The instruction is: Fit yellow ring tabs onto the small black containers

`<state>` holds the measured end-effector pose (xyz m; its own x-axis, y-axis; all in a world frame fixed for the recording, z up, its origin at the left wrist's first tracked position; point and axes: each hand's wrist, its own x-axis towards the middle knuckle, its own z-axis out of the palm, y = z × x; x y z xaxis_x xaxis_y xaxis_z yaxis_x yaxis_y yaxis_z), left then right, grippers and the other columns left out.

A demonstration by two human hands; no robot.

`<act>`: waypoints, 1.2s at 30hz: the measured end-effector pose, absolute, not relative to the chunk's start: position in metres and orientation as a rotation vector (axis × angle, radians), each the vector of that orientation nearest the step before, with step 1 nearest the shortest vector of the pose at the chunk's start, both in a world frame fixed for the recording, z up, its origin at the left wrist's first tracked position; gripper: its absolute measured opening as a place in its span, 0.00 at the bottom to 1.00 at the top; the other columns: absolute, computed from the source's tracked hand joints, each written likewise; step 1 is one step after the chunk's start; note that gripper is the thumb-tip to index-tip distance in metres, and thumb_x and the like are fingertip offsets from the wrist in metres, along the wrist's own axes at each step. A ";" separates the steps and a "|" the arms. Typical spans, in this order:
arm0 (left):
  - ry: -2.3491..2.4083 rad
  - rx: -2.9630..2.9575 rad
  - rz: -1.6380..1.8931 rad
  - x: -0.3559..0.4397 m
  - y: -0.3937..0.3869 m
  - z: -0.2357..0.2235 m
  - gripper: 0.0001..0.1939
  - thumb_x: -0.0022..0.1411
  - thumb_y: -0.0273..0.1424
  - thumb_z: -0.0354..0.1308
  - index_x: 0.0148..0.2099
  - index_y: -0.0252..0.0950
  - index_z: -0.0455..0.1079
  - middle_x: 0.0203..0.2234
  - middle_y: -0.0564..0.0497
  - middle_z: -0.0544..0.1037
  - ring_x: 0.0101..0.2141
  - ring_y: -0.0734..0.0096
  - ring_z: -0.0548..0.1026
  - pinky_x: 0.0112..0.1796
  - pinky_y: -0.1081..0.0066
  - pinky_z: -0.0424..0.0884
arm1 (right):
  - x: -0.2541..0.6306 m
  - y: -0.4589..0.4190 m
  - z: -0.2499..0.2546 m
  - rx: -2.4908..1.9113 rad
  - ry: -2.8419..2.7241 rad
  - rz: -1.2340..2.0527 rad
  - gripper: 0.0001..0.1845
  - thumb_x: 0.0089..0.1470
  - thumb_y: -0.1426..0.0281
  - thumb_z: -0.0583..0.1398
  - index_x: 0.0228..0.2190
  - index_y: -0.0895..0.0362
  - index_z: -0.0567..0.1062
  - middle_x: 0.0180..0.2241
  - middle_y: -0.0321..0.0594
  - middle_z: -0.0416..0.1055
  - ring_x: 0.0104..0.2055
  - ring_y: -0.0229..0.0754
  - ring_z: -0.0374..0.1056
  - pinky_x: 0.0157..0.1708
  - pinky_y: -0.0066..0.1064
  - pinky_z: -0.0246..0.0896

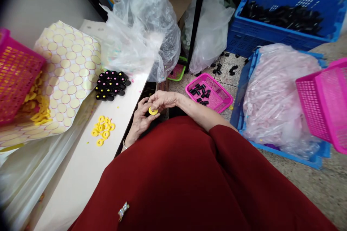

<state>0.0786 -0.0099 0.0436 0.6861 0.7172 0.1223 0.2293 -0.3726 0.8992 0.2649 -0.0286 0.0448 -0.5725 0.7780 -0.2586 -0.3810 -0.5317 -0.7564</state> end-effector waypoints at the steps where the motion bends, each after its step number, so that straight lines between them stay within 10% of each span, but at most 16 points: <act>1: 0.738 1.925 0.627 0.079 -0.010 0.044 0.17 0.49 0.42 0.66 0.41 0.41 0.75 0.41 0.46 0.74 0.56 0.52 0.62 0.56 0.48 0.58 | 0.265 -0.028 0.044 -0.783 -0.883 2.128 0.20 0.33 0.73 0.71 0.32 0.65 0.74 0.25 0.37 0.74 0.25 0.34 0.69 0.26 0.25 0.65; 36: 0.770 2.045 0.582 0.073 -0.006 0.021 0.11 0.55 0.39 0.62 0.39 0.39 0.75 0.39 0.46 0.74 0.52 0.55 0.65 0.53 0.55 0.63 | 0.231 -0.039 0.025 -0.935 -0.768 1.815 0.20 0.27 0.76 0.68 0.29 0.62 0.72 0.26 0.32 0.70 0.28 0.33 0.65 0.27 0.24 0.60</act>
